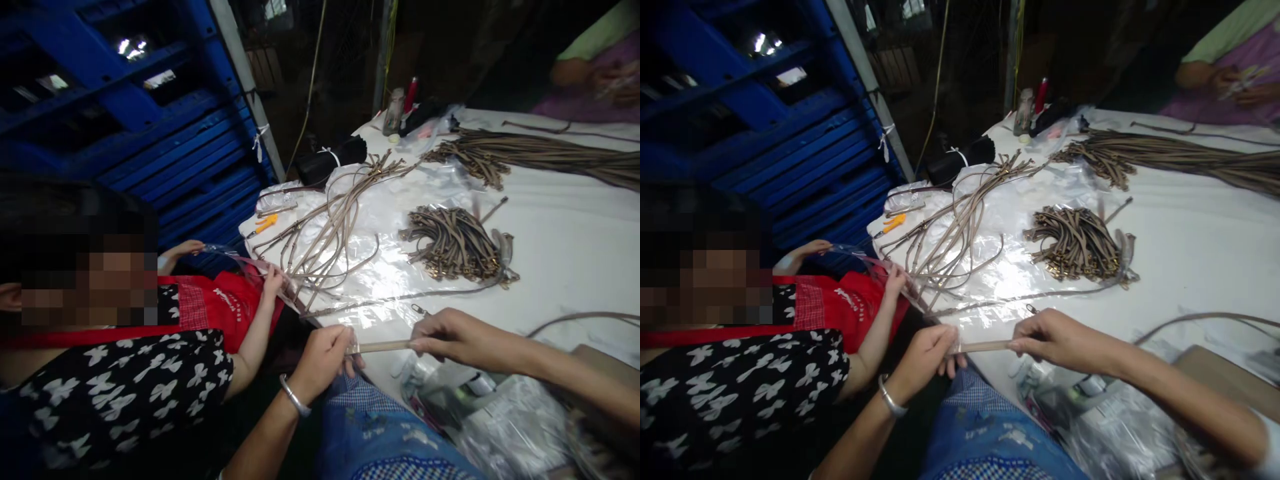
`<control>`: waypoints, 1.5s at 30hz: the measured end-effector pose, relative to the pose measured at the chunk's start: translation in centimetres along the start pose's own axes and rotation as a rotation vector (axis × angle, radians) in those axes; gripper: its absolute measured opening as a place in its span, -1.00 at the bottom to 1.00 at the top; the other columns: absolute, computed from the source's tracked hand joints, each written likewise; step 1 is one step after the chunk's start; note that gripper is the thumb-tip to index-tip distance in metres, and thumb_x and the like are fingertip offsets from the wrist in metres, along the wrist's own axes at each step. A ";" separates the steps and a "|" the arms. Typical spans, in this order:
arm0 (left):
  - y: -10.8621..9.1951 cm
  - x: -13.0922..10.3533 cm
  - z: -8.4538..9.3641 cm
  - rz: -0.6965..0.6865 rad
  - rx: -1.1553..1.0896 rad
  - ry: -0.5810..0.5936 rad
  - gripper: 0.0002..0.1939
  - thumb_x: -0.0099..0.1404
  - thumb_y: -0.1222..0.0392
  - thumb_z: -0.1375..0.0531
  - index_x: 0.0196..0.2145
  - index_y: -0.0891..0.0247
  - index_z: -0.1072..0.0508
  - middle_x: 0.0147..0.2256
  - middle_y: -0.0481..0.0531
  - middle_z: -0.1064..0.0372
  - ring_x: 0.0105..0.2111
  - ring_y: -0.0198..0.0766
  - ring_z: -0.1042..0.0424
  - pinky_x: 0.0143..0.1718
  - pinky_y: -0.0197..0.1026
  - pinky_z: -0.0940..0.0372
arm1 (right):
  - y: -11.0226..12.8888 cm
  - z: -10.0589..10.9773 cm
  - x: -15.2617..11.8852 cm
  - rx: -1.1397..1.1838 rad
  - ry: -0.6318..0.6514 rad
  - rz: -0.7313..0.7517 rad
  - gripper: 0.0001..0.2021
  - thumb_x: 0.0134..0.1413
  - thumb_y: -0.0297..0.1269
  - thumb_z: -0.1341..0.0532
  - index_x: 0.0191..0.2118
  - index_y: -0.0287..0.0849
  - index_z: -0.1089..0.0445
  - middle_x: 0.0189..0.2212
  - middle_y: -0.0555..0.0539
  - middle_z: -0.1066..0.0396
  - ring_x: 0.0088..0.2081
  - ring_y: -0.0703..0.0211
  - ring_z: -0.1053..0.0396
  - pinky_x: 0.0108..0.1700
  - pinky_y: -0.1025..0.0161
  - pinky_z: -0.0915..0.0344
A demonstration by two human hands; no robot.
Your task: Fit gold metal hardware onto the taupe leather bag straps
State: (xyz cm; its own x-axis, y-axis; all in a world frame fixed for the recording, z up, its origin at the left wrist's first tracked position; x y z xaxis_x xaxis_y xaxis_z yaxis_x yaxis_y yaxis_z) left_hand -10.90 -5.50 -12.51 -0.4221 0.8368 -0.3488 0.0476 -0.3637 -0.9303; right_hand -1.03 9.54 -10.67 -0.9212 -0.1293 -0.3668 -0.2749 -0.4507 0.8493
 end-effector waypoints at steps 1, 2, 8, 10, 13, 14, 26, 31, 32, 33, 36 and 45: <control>-0.3 0.3 -0.4 -0.008 -0.001 0.013 -0.51 0.42 -0.08 0.05 -0.47 0.33 -0.40 -0.54 0.05 -0.47 -0.65 -0.37 -0.36 -0.62 -0.38 -0.17 | 0.5 -0.3 0.4 -0.014 -0.001 0.029 -0.59 0.22 0.02 -0.12 -0.42 -0.23 -0.45 -0.60 0.04 -0.30 -0.54 0.30 -0.17 -0.48 0.37 -0.06; -0.7 0.7 -0.8 -0.030 0.012 0.022 -0.50 0.42 -0.08 0.05 -0.46 0.33 -0.41 -0.53 0.06 -0.48 -0.61 -0.35 -0.40 -0.59 -0.37 -0.21 | 1.2 -0.5 0.8 -0.022 -0.007 0.070 -0.60 0.23 0.00 -0.12 -0.41 -0.24 -0.47 -0.58 0.03 -0.33 -0.53 0.30 -0.20 -0.46 0.37 -0.08; -1.7 1.9 0.8 -0.051 0.153 -0.040 -0.51 0.41 -0.07 0.02 -0.50 0.32 -0.40 -0.64 -0.04 -0.41 -0.75 -0.46 -0.20 -0.63 -0.39 -0.14 | 0.5 2.0 0.4 -0.007 -0.142 0.098 -0.58 0.24 0.02 -0.11 -0.33 -0.26 -0.50 -0.53 -0.01 -0.40 -0.49 0.28 -0.28 -0.43 0.37 -0.16; -1.4 2.2 1.1 -0.018 0.132 -0.039 -0.52 0.41 -0.08 0.01 -0.48 0.33 -0.40 -0.60 -0.01 -0.44 -0.73 -0.43 -0.24 -0.64 -0.39 -0.13 | -0.6 2.3 -0.3 0.032 -0.159 0.064 -0.57 0.23 0.03 -0.11 -0.33 -0.27 -0.50 -0.54 -0.01 -0.40 -0.50 0.28 -0.28 -0.43 0.37 -0.17; -2.6 3.2 -0.8 -0.079 0.121 0.052 -0.51 0.41 -0.07 0.03 -0.47 0.33 -0.42 -0.57 0.02 -0.46 -0.66 -0.38 -0.35 -0.60 -0.38 -0.21 | -0.2 2.1 -0.2 0.093 -0.116 0.109 -0.57 0.22 0.04 -0.12 -0.34 -0.26 -0.52 -0.52 -0.01 -0.41 -0.48 0.28 -0.29 -0.41 0.37 -0.19; -3.2 3.6 -1.6 -0.116 0.140 0.079 -0.51 0.42 -0.06 0.03 -0.47 0.33 -0.43 -0.59 0.01 -0.44 -0.65 -0.39 -0.35 -0.58 -0.38 -0.22 | 0.2 2.1 -0.1 0.109 -0.097 0.131 -0.57 0.22 0.04 -0.13 -0.33 -0.26 -0.52 -0.51 -0.01 -0.41 -0.47 0.28 -0.30 -0.40 0.36 -0.20; -4.6 6.6 -5.1 -0.136 -0.046 0.162 -0.62 0.40 -0.08 0.01 -0.30 0.30 -0.37 -0.48 0.05 -0.49 -0.63 -0.34 -0.43 -0.65 -0.39 -0.23 | 0.5 3.0 -0.4 0.326 -0.220 0.133 -0.48 0.23 -0.08 -0.17 0.22 -0.15 -0.08 -0.48 0.05 -0.43 -0.42 0.22 -0.36 -0.35 0.30 -0.22; -5.4 6.4 -5.6 -0.169 -0.056 0.133 -0.61 0.38 -0.17 0.01 -0.15 0.23 -0.29 -0.53 -0.03 -0.43 -0.61 -0.27 -0.47 -0.67 -0.36 -0.25 | -0.3 2.9 -0.9 0.370 -0.263 0.036 -0.51 0.17 0.00 -0.20 0.08 -0.25 -0.27 -0.52 0.02 -0.39 -0.51 0.27 -0.27 -0.47 0.32 -0.15; -5.3 6.2 -5.5 -0.159 -0.096 0.141 -0.59 0.38 -0.18 0.03 -0.12 0.22 -0.27 -0.51 -0.03 -0.43 -0.59 -0.26 -0.48 -0.64 -0.34 -0.28 | -0.5 3.0 -1.2 0.382 -0.267 0.019 -0.50 0.16 0.02 -0.19 0.06 -0.28 -0.30 -0.52 0.01 -0.39 -0.53 0.28 -0.25 -0.47 0.31 -0.15; -5.2 6.0 -5.3 -0.149 -0.138 0.151 -0.58 0.38 -0.19 0.04 -0.10 0.22 -0.25 -0.50 -0.03 -0.43 -0.57 -0.25 -0.49 -0.60 -0.31 -0.31 | -0.7 3.0 -1.6 0.402 -0.268 0.016 -0.48 0.17 0.05 -0.17 0.07 -0.29 -0.30 -0.50 0.00 -0.39 -0.52 0.28 -0.25 -0.45 0.30 -0.17; -4.7 5.0 -4.8 -0.136 -0.176 0.219 -0.58 0.36 -0.15 -0.05 -0.03 0.24 -0.22 -0.44 0.01 -0.47 -0.47 -0.24 -0.52 -0.39 -0.24 -0.37 | -0.1 2.8 -3.2 0.459 -0.246 0.059 -0.45 0.23 0.04 -0.11 0.18 -0.27 -0.24 -0.39 -0.05 -0.40 -0.38 0.22 -0.33 -0.28 0.23 -0.26; -5.3 2.1 -4.7 -0.157 0.055 0.263 -0.72 0.25 0.05 -0.24 -0.26 0.37 -0.43 -0.42 0.11 -0.50 -0.55 -0.37 -0.37 -0.49 -0.33 -0.26 | 0.4 1.2 -5.7 0.521 -0.194 0.031 -0.45 0.25 -0.01 -0.12 0.21 -0.27 -0.23 -0.31 -0.12 -0.47 -0.35 0.21 -0.37 -0.24 0.21 -0.29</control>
State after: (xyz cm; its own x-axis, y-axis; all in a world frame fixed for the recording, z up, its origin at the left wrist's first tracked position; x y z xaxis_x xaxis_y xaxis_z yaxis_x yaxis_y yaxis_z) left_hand -7.82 0.08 -8.88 -0.1708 0.9592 -0.2253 -0.0520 -0.2371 -0.9701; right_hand 3.78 11.13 -7.82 -0.9514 0.0512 -0.3036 -0.3009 0.0539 0.9521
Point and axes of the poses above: each hand's wrist, its own x-axis towards the middle knuckle, its own z-axis out of the back of the hand, y = z × x, the point moved 7 cm from there along x, towards the middle knuckle
